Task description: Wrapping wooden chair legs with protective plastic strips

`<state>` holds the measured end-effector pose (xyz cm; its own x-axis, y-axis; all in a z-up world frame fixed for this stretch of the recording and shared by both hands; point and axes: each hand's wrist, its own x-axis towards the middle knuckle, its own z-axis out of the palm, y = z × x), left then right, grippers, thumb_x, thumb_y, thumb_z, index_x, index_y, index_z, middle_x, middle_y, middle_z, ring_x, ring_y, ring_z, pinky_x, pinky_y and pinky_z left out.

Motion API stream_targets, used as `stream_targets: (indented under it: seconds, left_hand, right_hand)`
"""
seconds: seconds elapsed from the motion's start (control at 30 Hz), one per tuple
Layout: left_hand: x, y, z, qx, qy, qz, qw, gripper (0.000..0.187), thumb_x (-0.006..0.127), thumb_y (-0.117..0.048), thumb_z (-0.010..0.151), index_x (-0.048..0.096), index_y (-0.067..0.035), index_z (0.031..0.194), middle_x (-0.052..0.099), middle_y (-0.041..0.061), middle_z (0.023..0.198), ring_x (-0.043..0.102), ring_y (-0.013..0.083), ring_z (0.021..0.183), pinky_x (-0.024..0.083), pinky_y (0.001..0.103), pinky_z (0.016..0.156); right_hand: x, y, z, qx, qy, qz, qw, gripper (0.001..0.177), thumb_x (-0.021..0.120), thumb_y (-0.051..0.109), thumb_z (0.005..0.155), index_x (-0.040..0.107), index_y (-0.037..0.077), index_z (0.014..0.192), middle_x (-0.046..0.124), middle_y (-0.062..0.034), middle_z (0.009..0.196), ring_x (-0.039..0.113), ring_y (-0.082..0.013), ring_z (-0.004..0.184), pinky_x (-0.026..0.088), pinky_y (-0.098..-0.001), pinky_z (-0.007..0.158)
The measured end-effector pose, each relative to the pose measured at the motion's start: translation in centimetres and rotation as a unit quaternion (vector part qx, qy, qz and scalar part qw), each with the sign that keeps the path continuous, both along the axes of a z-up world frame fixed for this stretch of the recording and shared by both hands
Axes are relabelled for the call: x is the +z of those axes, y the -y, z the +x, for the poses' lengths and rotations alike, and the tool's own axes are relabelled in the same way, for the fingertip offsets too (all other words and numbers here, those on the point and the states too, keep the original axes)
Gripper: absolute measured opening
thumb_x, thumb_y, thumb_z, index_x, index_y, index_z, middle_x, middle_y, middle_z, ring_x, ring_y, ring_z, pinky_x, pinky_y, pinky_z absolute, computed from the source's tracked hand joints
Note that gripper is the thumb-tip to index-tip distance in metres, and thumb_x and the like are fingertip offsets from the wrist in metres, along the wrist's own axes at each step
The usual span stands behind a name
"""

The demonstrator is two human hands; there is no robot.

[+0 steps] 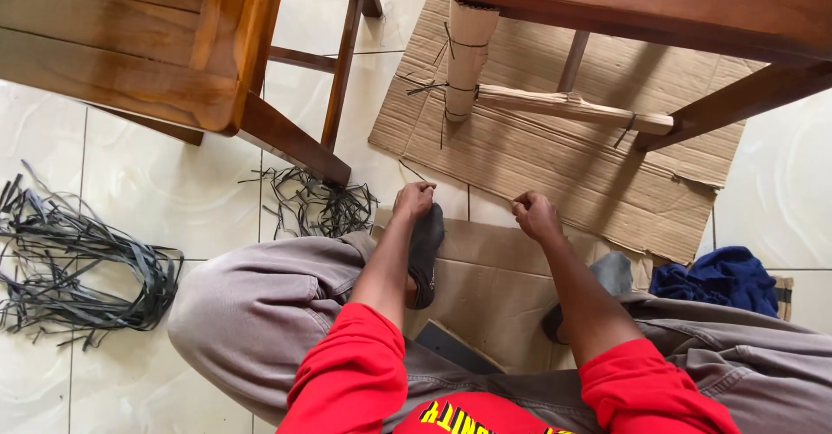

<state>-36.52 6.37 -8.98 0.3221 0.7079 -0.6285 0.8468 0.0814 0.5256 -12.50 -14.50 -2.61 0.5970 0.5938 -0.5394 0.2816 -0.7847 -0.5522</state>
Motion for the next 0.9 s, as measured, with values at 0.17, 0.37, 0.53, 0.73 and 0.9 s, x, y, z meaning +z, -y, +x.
stream_targets:
  seconds: [0.17, 0.37, 0.53, 0.73, 0.9]
  left_hand:
    - [2.9, 0.4, 0.8, 0.05, 0.015, 0.039, 0.998, 0.021, 0.069, -0.027, 0.086, 0.083, -0.035, 0.099, 0.079, 0.009, 0.103, 0.069, 0.0351, 0.115, 0.056, 0.044, 0.098]
    - [7.3, 0.7, 2.5, 0.071, 0.059, 0.086, 0.992, 0.015, 0.073, -0.029, 0.077, 0.083, -0.035, 0.087, 0.079, 0.006, 0.085, 0.072, 0.0364, 0.103, 0.058, 0.048, 0.092]
    - [11.3, 0.4, 6.4, 0.118, 0.214, 0.089, 0.966, 0.02, 0.079, -0.029, 0.072, 0.082, -0.035, 0.091, 0.078, -0.002, 0.079, 0.076, 0.0185, 0.085, 0.059, 0.036, 0.083]
    - [16.1, 1.3, 10.0, 0.161, 0.425, -0.062, 0.889, 0.056, 0.087, -0.01, 0.076, 0.063, -0.006, 0.126, 0.076, 0.014, 0.094, 0.076, 0.0191, 0.079, 0.06, 0.034, 0.08]
    - [14.9, 2.6, 10.5, 0.133, 0.495, -0.085, 0.854, 0.035, 0.087, -0.004, 0.08, 0.073, -0.003, 0.113, 0.077, 0.016, 0.096, 0.075, 0.0184, 0.085, 0.061, 0.032, 0.08]
  right_hand:
    - [0.6, 0.6, 0.1, 0.008, -0.003, -0.003, 1.0, 0.025, 0.063, 0.03, 0.093, 0.078, 0.022, 0.111, 0.079, -0.001, 0.086, 0.075, -0.0259, 0.097, 0.053, -0.0449, 0.096]
    - [3.4, 0.3, 0.0, 0.001, 0.003, 0.019, 1.0, 0.023, 0.065, 0.033, 0.093, 0.078, 0.022, 0.109, 0.079, -0.0014, 0.084, 0.075, -0.0271, 0.095, 0.054, -0.0453, 0.094]
    - [4.6, 0.0, 0.4, -0.017, -0.002, 0.06, 0.998, 0.018, 0.066, 0.033, 0.095, 0.077, 0.026, 0.107, 0.077, 0.0012, 0.079, 0.076, -0.0211, 0.087, 0.056, -0.041, 0.087]
    - [10.4, -1.9, -1.7, -0.145, -0.185, 0.213, 0.948, 0.03, 0.072, 0.027, 0.094, 0.073, 0.007, 0.118, 0.077, -0.0161, 0.102, 0.074, -0.0234, 0.094, 0.06, -0.0338, 0.082]
    - [13.4, -3.9, -3.5, -0.089, -0.302, 0.288, 0.904, 0.041, 0.057, 0.033, 0.109, 0.057, 0.013, 0.145, 0.07, -0.0102, 0.125, 0.061, -0.0213, 0.125, 0.041, -0.0415, 0.107]
